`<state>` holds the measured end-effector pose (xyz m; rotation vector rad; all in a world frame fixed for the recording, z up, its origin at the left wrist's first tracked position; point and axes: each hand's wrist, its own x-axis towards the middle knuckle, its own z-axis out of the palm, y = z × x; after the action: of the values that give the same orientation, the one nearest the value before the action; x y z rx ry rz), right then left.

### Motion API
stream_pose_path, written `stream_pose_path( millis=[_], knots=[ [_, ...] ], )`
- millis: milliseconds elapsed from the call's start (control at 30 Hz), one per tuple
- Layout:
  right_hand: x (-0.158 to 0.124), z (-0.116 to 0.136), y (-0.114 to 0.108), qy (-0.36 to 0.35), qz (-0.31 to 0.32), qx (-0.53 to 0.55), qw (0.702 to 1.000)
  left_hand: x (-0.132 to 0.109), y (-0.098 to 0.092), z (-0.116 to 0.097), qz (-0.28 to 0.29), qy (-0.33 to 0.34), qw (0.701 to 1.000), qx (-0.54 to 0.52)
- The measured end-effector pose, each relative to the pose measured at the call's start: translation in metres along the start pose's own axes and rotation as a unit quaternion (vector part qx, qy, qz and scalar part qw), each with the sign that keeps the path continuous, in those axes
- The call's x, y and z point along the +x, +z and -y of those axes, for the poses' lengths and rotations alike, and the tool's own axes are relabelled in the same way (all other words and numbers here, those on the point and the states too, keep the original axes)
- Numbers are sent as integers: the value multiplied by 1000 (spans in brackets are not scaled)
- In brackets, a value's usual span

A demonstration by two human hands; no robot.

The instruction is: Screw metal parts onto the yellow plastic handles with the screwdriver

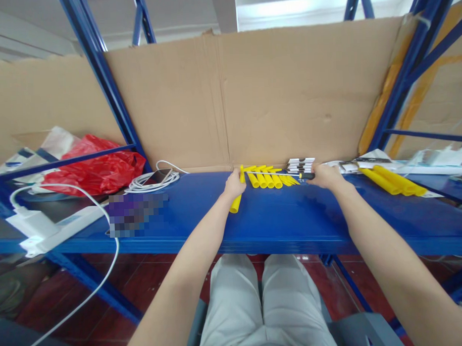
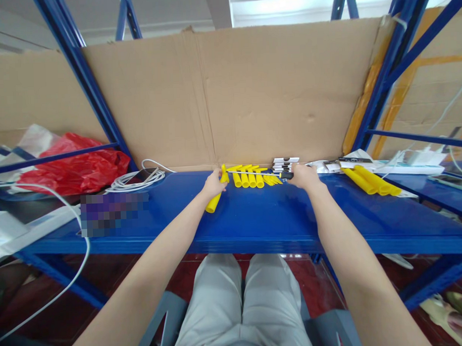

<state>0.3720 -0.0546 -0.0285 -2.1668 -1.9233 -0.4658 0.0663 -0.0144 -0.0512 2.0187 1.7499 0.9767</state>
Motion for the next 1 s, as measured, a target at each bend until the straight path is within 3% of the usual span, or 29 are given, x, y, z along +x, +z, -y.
stream_pose_path(
  millis=[233, 400, 500, 833, 1000],
  knots=[
    [2, 1, -2, 1, 54, 17, 998, 3, 2, 4, -1, 4, 1000, -7],
    [3, -3, 2, -32, 12, 11, 999, 1, 1, 2, 1, 1, 1000, -8],
    [1, -2, 2, -16, 10, -1, 1000, -1, -1, -1, 4, 2, 1000, -14],
    [2, 2, -3, -1, 75, 23, 997, -3, -3, -2, 12, 2, 1000, -16],
    [4, -2, 2, -20, 31, 17, 999, 0, -1, 2, 8, 1, 1000, -17]
  ],
)
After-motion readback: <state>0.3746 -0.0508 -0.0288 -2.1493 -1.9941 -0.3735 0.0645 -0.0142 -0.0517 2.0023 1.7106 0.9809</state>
